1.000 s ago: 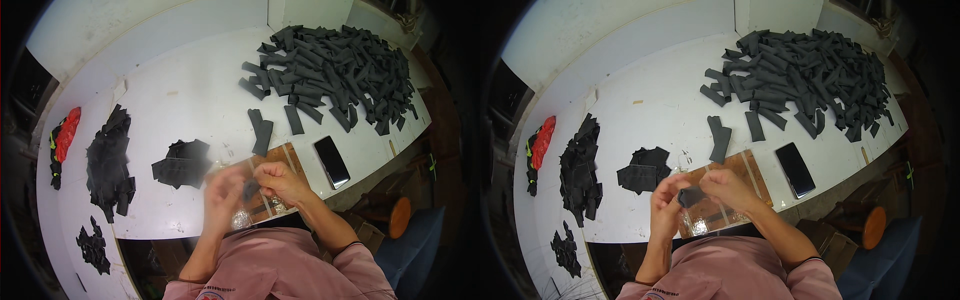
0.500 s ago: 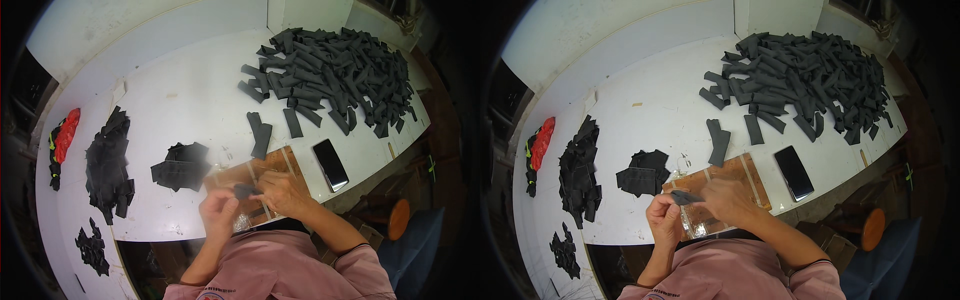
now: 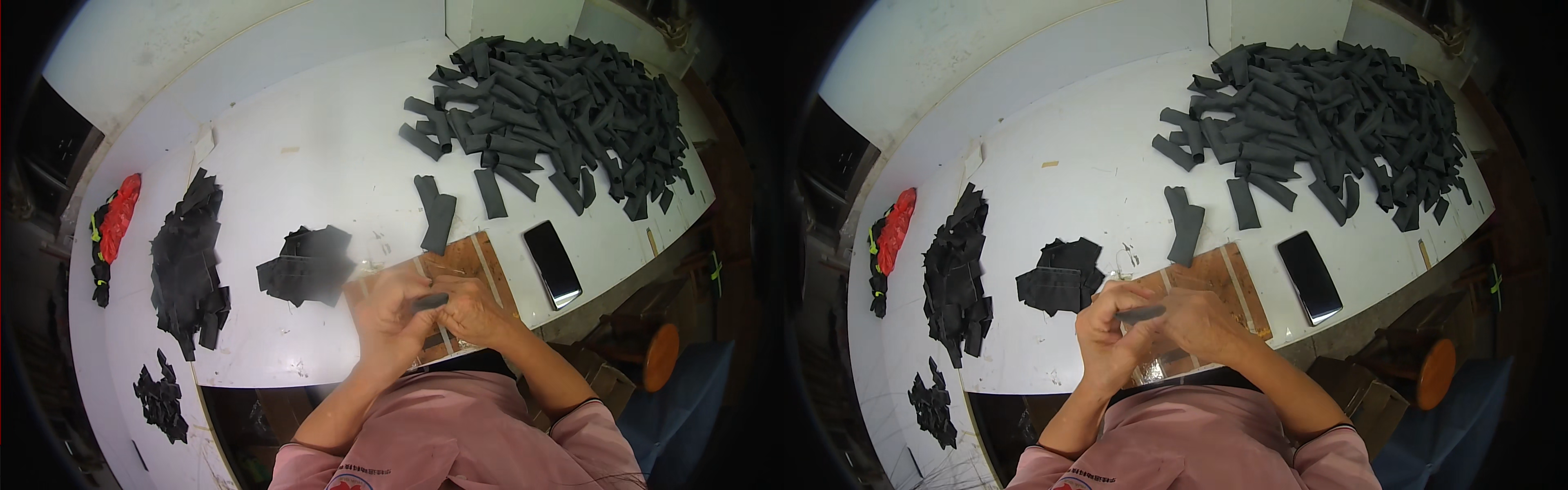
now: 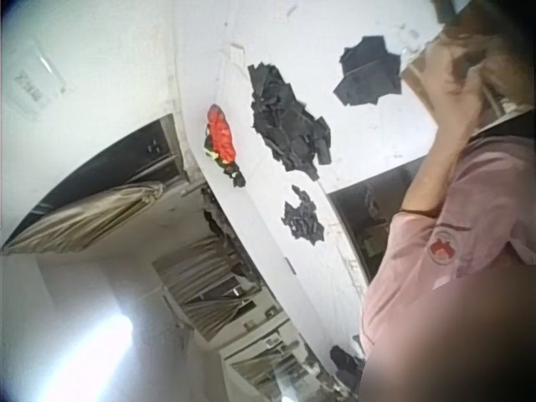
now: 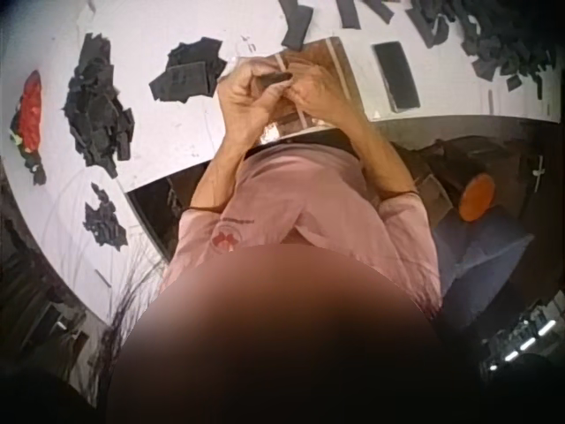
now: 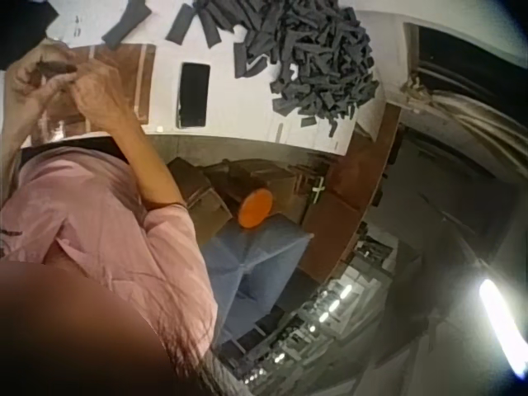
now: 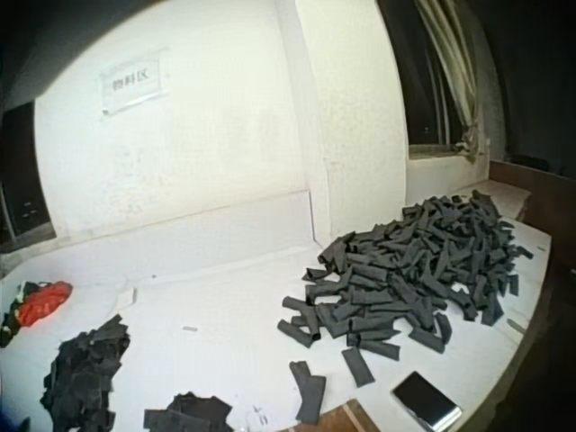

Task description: The person is sorting and assembling small black foam components at a workbench.

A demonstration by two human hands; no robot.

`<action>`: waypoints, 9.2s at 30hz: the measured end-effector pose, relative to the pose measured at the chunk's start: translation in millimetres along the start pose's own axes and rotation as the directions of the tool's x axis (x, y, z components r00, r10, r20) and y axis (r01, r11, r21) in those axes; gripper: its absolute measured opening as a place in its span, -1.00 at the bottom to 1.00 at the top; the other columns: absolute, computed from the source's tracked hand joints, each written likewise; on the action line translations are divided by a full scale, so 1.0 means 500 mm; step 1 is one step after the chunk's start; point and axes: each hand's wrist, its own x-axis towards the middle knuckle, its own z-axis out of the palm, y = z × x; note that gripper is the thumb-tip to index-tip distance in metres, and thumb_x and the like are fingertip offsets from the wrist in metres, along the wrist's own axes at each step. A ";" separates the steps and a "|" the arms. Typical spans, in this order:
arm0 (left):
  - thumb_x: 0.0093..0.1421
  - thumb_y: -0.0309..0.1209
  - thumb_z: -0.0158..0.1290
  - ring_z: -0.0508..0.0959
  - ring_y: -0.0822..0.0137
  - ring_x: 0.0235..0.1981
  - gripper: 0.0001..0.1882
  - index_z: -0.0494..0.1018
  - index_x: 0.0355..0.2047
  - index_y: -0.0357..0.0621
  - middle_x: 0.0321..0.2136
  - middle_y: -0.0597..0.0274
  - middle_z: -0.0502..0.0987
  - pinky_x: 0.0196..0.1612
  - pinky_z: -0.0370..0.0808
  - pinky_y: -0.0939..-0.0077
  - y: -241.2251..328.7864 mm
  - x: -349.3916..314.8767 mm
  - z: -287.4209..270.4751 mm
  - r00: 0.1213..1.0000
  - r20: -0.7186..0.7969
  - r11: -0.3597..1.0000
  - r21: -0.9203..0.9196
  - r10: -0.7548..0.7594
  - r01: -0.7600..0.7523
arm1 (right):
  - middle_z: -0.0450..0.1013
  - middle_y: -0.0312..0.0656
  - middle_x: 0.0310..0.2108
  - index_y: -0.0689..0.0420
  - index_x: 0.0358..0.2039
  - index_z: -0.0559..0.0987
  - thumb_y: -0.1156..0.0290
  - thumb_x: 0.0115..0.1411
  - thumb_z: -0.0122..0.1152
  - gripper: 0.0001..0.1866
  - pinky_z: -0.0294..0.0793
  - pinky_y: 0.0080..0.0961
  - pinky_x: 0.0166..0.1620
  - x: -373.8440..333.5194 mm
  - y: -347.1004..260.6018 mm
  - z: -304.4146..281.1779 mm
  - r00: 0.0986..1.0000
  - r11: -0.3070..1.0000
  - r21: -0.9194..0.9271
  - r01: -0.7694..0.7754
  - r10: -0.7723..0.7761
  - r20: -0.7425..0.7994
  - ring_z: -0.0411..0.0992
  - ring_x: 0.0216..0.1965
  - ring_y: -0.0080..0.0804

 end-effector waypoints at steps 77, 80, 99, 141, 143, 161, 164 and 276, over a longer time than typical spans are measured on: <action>-0.03 -0.62 0.06 0.39 0.60 -0.48 -0.90 0.36 -0.49 -0.26 -0.55 0.37 0.43 -0.38 0.34 0.72 -0.105 -0.038 -0.223 0.909 -0.024 0.876 -0.280 -0.416 0.394 | 0.32 -0.29 -0.58 0.24 -0.41 0.44 0.44 -0.03 0.20 -0.80 0.28 -0.73 -0.47 0.033 -0.127 0.167 0.746 0.470 0.770 -0.432 0.665 0.012 0.27 -0.54 -0.68; -0.04 -0.63 0.07 0.42 0.54 -0.44 -0.89 0.38 -0.47 -0.26 -0.52 0.33 0.44 -0.32 0.37 0.68 -0.095 -0.096 -0.199 0.928 -0.109 0.923 -0.189 -0.358 0.334 | 0.34 -0.28 -0.59 0.24 -0.39 0.46 0.48 -0.07 0.23 -0.79 0.28 -0.65 -0.49 0.043 -0.123 0.177 0.857 0.623 0.675 -0.394 0.515 0.025 0.30 -0.53 -0.63; 0.07 -0.36 0.02 0.37 0.55 -0.57 -0.81 0.37 -0.46 -0.27 -0.57 0.27 0.42 -0.50 0.27 0.73 -0.049 -0.150 -0.116 0.819 -0.239 0.817 -0.419 -0.521 0.397 | 0.31 -0.13 -0.58 0.24 -0.56 0.42 0.62 -0.27 0.21 -0.81 0.33 -0.37 -0.49 -0.003 -0.108 0.156 0.922 0.964 -0.005 -0.265 0.252 -0.295 0.34 -0.51 -0.19; -0.25 -0.77 -0.08 0.25 0.61 -0.75 -0.75 0.35 -0.49 -0.26 -0.62 0.29 0.37 -0.74 0.09 0.78 -0.035 -0.121 -0.097 0.802 0.313 0.315 -0.799 -0.509 0.512 | 0.33 -0.33 -0.54 0.24 -0.48 0.50 0.62 -0.06 0.15 -0.92 0.18 -0.78 -0.55 -0.058 -0.115 0.102 0.833 0.597 0.689 -0.411 0.554 0.016 0.25 -0.58 -0.70; -0.23 -0.76 -0.07 0.27 0.61 -0.73 -0.78 0.36 -0.51 -0.25 -0.60 0.32 0.37 -0.71 0.10 0.79 -0.037 -0.131 -0.088 0.783 0.108 0.620 -0.548 -0.613 0.561 | 0.31 -0.35 -0.55 0.24 -0.46 0.50 0.56 -0.02 0.15 -0.93 0.13 -0.79 -0.56 -0.065 -0.107 0.098 0.667 -0.087 0.843 -0.530 0.571 0.478 0.19 -0.61 -0.70; -0.25 -0.69 -0.13 0.11 0.63 -0.92 -0.61 0.15 -0.31 -0.58 -0.59 -0.24 0.39 -0.87 0.02 0.81 -0.013 -0.139 -0.078 0.818 0.518 0.031 -0.840 -0.249 0.541 | 0.32 -0.29 -0.36 0.25 -0.41 0.45 0.46 0.08 0.07 -0.88 0.27 -0.66 -0.19 -0.085 -0.109 0.087 0.864 0.035 0.950 -0.312 0.426 0.268 0.30 -0.26 -0.55; -0.20 -0.72 -0.09 0.16 0.64 -0.85 -0.60 0.21 -0.25 -0.48 -0.59 0.01 0.40 -0.79 0.08 0.82 -0.006 -0.150 -0.053 0.895 0.199 0.562 -0.718 -0.399 0.410 | 0.32 -0.21 -0.32 0.27 -0.54 0.39 0.59 -0.01 0.08 -0.94 0.28 -0.63 -0.29 -0.069 -0.100 0.070 0.926 0.614 0.787 -0.052 0.325 -0.193 0.32 -0.36 -0.47; -0.04 -0.58 0.07 0.43 0.27 -0.31 -0.87 0.43 -0.41 -0.31 -0.33 0.09 0.48 -0.24 0.34 0.49 0.028 0.002 -0.044 0.967 0.072 0.957 -0.179 0.244 -0.228 | 0.33 -0.26 -0.60 0.12 -0.65 0.44 0.26 -0.25 0.28 -0.75 0.34 -0.41 -0.49 0.023 -0.061 -0.046 0.987 0.949 -0.314 -0.022 0.070 0.143 0.33 -0.49 -0.34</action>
